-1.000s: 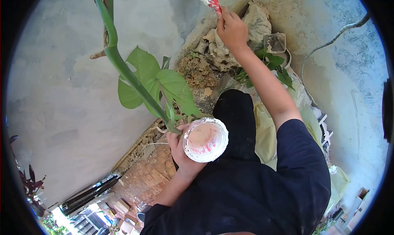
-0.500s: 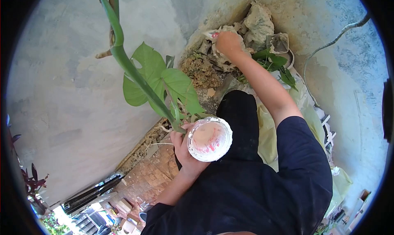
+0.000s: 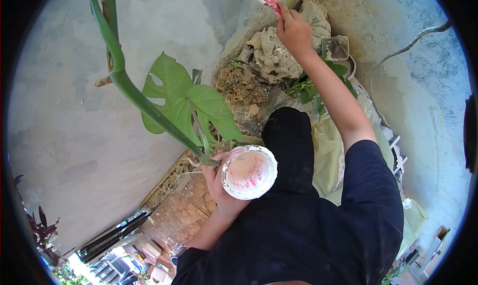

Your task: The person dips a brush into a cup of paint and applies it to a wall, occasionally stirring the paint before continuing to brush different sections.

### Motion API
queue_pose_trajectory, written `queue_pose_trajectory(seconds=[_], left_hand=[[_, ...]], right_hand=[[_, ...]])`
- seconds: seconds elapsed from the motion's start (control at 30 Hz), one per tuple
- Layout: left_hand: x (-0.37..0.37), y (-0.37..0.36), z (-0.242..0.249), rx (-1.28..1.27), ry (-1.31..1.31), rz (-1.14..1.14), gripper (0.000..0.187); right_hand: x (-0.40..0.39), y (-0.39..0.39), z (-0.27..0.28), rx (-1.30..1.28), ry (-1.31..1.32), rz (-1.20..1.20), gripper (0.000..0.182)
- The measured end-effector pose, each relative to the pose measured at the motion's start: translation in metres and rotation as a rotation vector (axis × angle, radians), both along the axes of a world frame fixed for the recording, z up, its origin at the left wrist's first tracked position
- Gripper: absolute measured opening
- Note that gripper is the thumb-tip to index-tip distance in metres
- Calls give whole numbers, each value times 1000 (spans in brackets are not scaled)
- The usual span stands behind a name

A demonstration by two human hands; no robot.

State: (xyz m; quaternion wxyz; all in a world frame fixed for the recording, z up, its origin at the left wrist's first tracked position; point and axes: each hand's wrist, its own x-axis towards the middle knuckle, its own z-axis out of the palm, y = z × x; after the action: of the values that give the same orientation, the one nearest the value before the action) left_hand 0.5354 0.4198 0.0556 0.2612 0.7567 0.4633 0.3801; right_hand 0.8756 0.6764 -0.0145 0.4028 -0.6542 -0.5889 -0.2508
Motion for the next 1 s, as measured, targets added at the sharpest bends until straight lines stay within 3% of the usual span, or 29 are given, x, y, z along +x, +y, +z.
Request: queue_pose_trajectory(seconds=[0.2, 0.27, 0.4, 0.67, 0.8, 0.9, 1.0], left_hand=[[7, 3, 3, 7, -49, 33, 75], [12, 2, 3, 20, -107, 77, 64], [13, 4, 7, 66, -40, 51, 62], [13, 6, 11, 72, 21, -4, 60], [9, 5, 8, 58, 2, -16, 61], [8, 4, 8, 43, 9, -29, 65], [8, 1, 5, 24, -14, -46, 68]], right_hand=[[-19, 17, -69, -549, -13, -1, 38], [-17, 22, -72, -684, -58, -5, 33], [-17, 22, -23, -1010, -84, 45, 21], [13, 55, 91, -832, -201, 41, 22], [29, 37, 134, -636, -71, -88, 23], [38, 18, 116, -242, -24, -104, 23], [38, 25, 53, -51, 82, -7, 27]])
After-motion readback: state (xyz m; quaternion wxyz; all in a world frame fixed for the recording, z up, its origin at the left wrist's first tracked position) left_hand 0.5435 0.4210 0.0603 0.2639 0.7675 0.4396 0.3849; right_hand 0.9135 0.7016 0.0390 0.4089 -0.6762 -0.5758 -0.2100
